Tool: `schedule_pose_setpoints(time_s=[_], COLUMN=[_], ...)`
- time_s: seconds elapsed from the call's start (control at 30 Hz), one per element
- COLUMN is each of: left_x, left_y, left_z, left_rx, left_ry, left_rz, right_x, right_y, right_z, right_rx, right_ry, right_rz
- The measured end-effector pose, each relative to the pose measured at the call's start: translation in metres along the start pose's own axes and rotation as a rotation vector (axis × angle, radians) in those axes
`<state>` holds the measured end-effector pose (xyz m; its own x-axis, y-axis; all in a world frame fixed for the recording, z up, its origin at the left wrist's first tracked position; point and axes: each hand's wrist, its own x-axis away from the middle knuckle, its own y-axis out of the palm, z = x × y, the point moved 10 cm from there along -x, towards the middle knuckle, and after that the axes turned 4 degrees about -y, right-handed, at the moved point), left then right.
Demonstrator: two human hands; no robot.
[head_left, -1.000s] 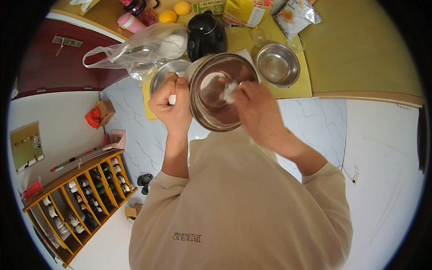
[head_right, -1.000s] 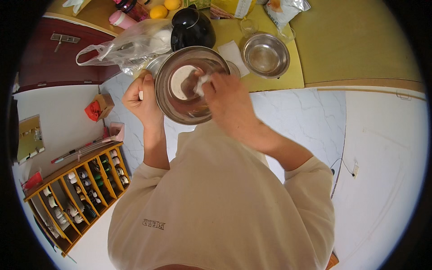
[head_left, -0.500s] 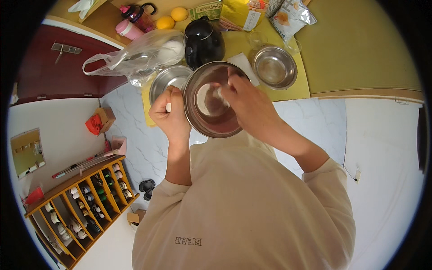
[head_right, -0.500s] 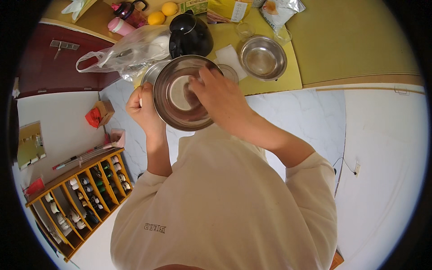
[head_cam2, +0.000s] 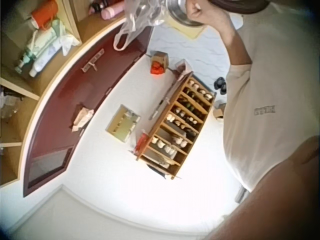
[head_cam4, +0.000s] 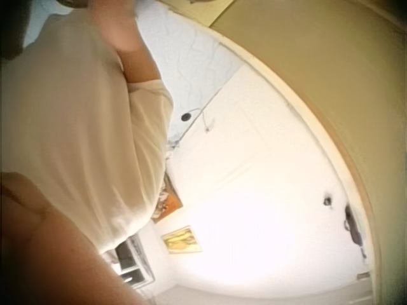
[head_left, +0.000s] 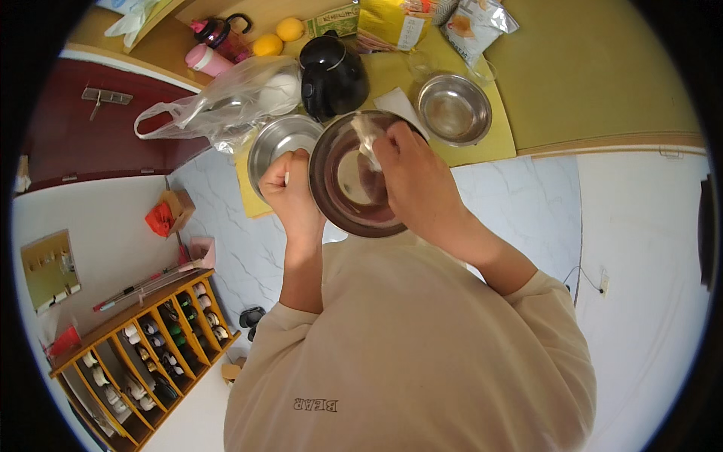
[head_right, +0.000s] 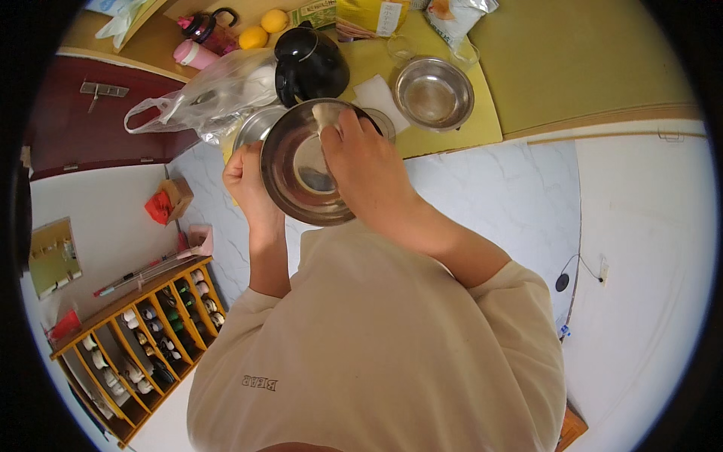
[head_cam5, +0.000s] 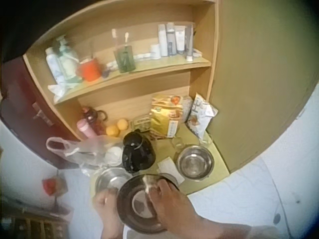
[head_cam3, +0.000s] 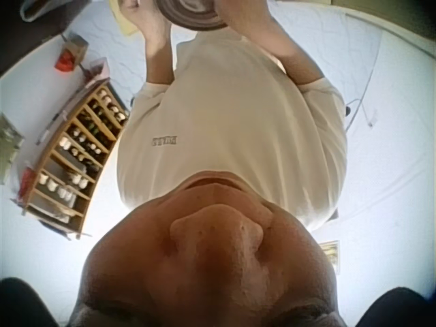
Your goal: The person wipes a transparent bowl and a lid with a cloth, then places a pot on a shelf and handles a plastic bag.
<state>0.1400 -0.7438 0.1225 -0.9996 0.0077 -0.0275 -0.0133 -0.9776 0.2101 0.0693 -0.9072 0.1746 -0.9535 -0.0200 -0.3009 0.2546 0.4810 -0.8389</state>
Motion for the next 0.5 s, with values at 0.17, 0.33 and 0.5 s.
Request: schedule_pose_setpoints(time_s=[0.17,0.33,0.5], left_x=[0.005,0.002,-0.005], left_y=[0.008,0.011,0.010], left_z=[-0.027,-0.013,-0.016], left_rx=[0.131,0.054,-0.055], left_ry=[-0.129,-0.170,-0.088], left_rz=[-0.074,0.004,-0.040], right_x=[-0.022,0.002,0.042], right_y=[0.000,0.023,0.026], right_z=[-0.012,-0.047,-0.025], right_rx=[-0.436,-1.029,-0.751], right_ry=[-0.082,-0.252,-0.208], right_rz=[0.141,-0.339,-0.840])
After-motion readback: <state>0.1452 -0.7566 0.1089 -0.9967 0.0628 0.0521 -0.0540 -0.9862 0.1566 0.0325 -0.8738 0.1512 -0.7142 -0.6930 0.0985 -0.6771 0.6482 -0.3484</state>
